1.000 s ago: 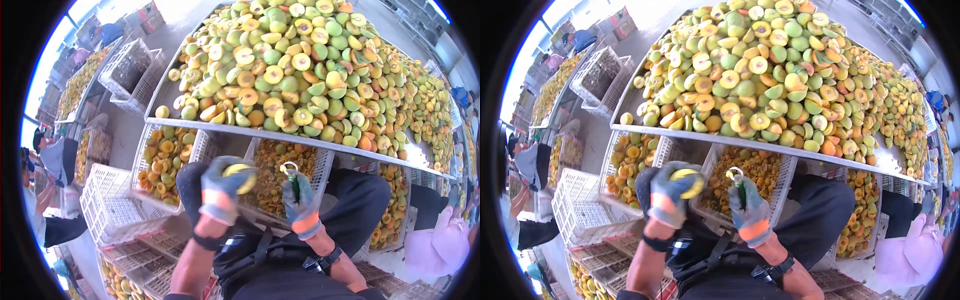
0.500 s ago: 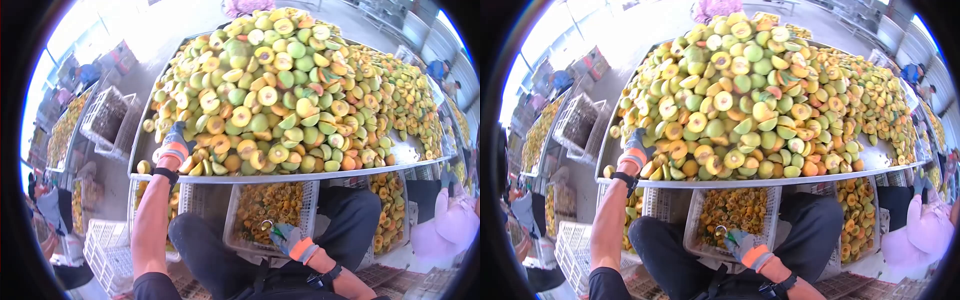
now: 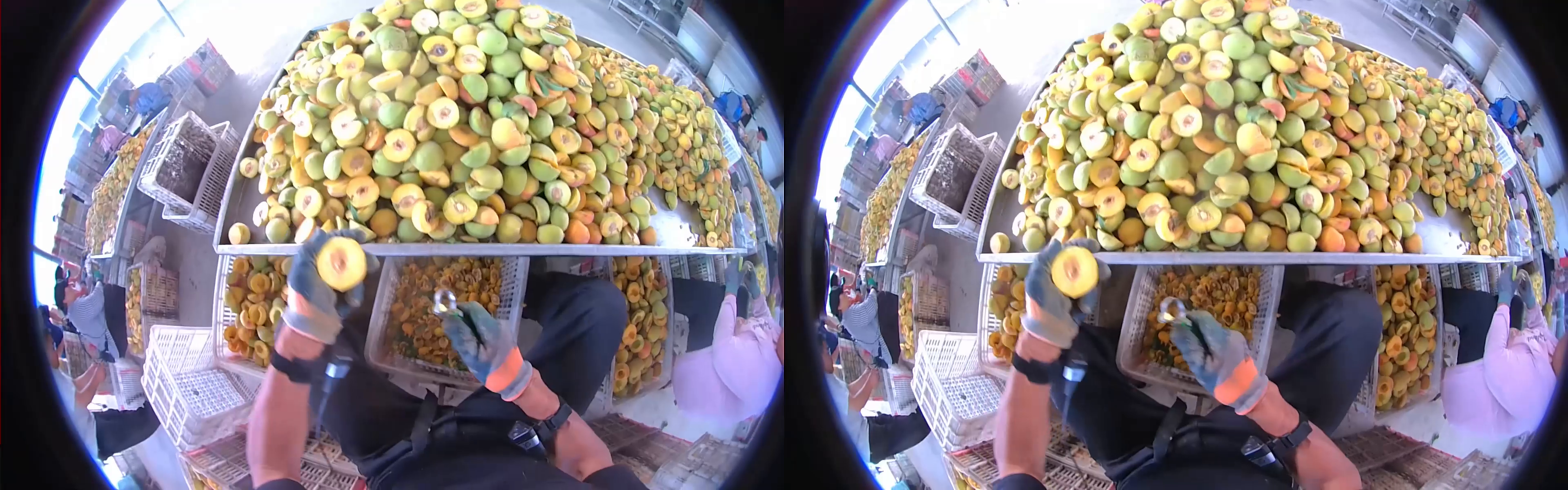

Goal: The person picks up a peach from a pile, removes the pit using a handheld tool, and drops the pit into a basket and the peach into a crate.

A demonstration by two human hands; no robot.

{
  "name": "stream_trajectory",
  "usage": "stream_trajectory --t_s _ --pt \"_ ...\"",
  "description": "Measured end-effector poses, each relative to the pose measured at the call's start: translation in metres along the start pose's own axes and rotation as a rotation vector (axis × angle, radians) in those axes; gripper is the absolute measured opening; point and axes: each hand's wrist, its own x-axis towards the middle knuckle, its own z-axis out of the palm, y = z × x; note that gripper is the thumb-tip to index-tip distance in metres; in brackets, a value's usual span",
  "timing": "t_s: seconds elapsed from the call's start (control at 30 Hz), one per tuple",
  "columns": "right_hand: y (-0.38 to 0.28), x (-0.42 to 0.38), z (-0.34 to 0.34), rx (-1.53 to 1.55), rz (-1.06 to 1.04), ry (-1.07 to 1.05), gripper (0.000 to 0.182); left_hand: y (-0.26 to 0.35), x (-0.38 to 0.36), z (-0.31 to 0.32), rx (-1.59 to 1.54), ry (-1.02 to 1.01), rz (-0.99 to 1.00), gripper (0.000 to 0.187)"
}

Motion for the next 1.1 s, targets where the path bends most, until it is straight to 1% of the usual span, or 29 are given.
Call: stream_trajectory --t_s 0.03,0.07,0.1,0.13,0.17,0.2,0.27,0.3,0.33,0.4,0.43,0.5,0.57,0.6,0.63,0.67,0.7,0.73,0.77,0.83,0.87,0.9,0.93,0.97,1.0,1.03,1.07,1.1 --pt "-0.004 0.0 0.003 -0.116 -0.155 -0.005 0.021 -0.029 -0.006 0.012 -0.043 0.201 0.019 0.053" --pt "-0.008 -0.002 0.006 -0.234 -0.308 -0.014 0.023 -0.035 -0.022 0.018 -0.081 0.021 -0.035 0.052" --pt "-0.017 -0.003 0.008 -0.246 -0.288 -0.014 0.023 -0.054 -0.027 0.02 -0.074 0.074 0.01 0.051" --pt "-0.026 -0.004 0.01 -0.171 -0.243 -0.045 0.023 -0.071 -0.031 0.025 -0.067 0.129 0.057 0.051" --pt "-0.032 -0.007 0.013 -0.094 -0.2 -0.075 0.023 -0.065 -0.047 0.042 -0.231 0.1 -0.075 0.049" --pt "-0.031 -0.01 0.016 -0.103 -0.195 -0.077 0.023 -0.075 -0.05 0.044 -0.239 0.097 -0.081 0.049" --pt "-0.028 -0.013 0.02 -0.181 -0.216 -0.11 0.024 -0.092 -0.054 0.047 -0.2 0.111 0.061 0.049" --pt "-0.028 -0.014 0.02 -0.245 -0.279 -0.118 0.02 -0.093 -0.058 0.048 -0.274 0.124 0.024 0.049" --pt "-0.03 -0.015 0.02 -0.246 -0.281 -0.119 0.02 -0.094 -0.063 0.05 -0.275 0.125 0.026 0.049" --pt "-0.036 -0.019 0.017 -0.324 -0.255 -0.178 0.021 -0.096 -0.071 0.057 0.022 0.166 0.227 0.05" --pt "-0.036 -0.019 0.017 -0.324 -0.255 -0.179 0.021 -0.093 -0.074 0.06 -0.094 0.171 0.148 0.052" --pt "-0.036 -0.021 0.017 -0.336 -0.309 -0.164 0.026 -0.096 -0.074 0.061 -0.099 0.202 0.151 0.052" --pt "-0.036 -0.023 0.018 -0.345 -0.28 -0.176 0.029 -0.1 -0.074 0.061 -0.104 0.232 0.155 0.052" --pt "-0.036 -0.024 0.018 -0.353 -0.25 -0.187 0.033 -0.102 -0.075 0.06 -0.031 0.234 0.2 0.053" --pt "-0.033 -0.025 0.018 -0.355 -0.248 -0.187 0.033 -0.103 -0.075 0.06 0.041 0.235 0.246 0.055" --pt "-0.028 -0.026 0.016 -0.454 -0.367 -0.213 0.035 -0.103 -0.075 0.06 0.039 0.235 0.244 0.055" --pt "-0.022 -0.028 0.016 -0.552 -0.487 -0.24 0.038 -0.102 -0.076 0.06 0.1 0.241 0.273 0.055" --pt "-0.014 -0.03 0.018 -0.553 -0.485 -0.243 0.038 -0.101 -0.077 0.061 0.161 0.246 0.302 0.055" --pt "-0.006 -0.034 0.021 -0.6 -0.514 -0.236 0.04 -0.099 -0.079 0.062 0.16 0.245 0.3 0.055" --pt "-0.001 -0.039 0.023 -0.645 -0.536 -0.233 0.042 -0.096 -0.083 0.065 0.249 0.224 0.326 0.053" --pt "-0.001 -0.039 0.024 -0.582 -0.466 -0.268 0.043 -0.097 -0.082 0.065 0.249 0.224 0.323 0.053" --pt "-0.001 -0.039 0.025 -0.519 -0.396 -0.303 0.044 -0.098 -0.082 0.065 0.177 0.218 0.28 0.053" --pt "0.006 -0.041 0.027 -0.518 -0.393 -0.304 0.044 -0.099 -0.081 0.065 0.106 0.212 0.238 0.053" --pt "0.017 -0.044 0.031 -0.643 -0.51 -0.27 0.043 -0.099 -0.079 0.062 0.106 0.213 0.237 0.053" --pt "0.026 -0.047 0.033 -0.767 -0.625 -0.234 0.042 -0.1 -0.077 0.057 0.219 0.163 0.25 0.057" --pt "0.02 -0.048 0.027 -0.765 -0.617 -0.235 0.042 -0.099 -0.076 0.053 0.333 0.107 0.259 0.061" --pt "0.007 -0.043 0.015 -0.713 -0.547 -0.344 0.036 -0.096 -0.075 0.049 0.332 0.105 0.253 0.061" --pt "-0.005 -0.039 0.007 -0.658 -0.474 -0.453 0.03 -0.094 -0.074 0.044 0.34 0.0 0.192 0.066"
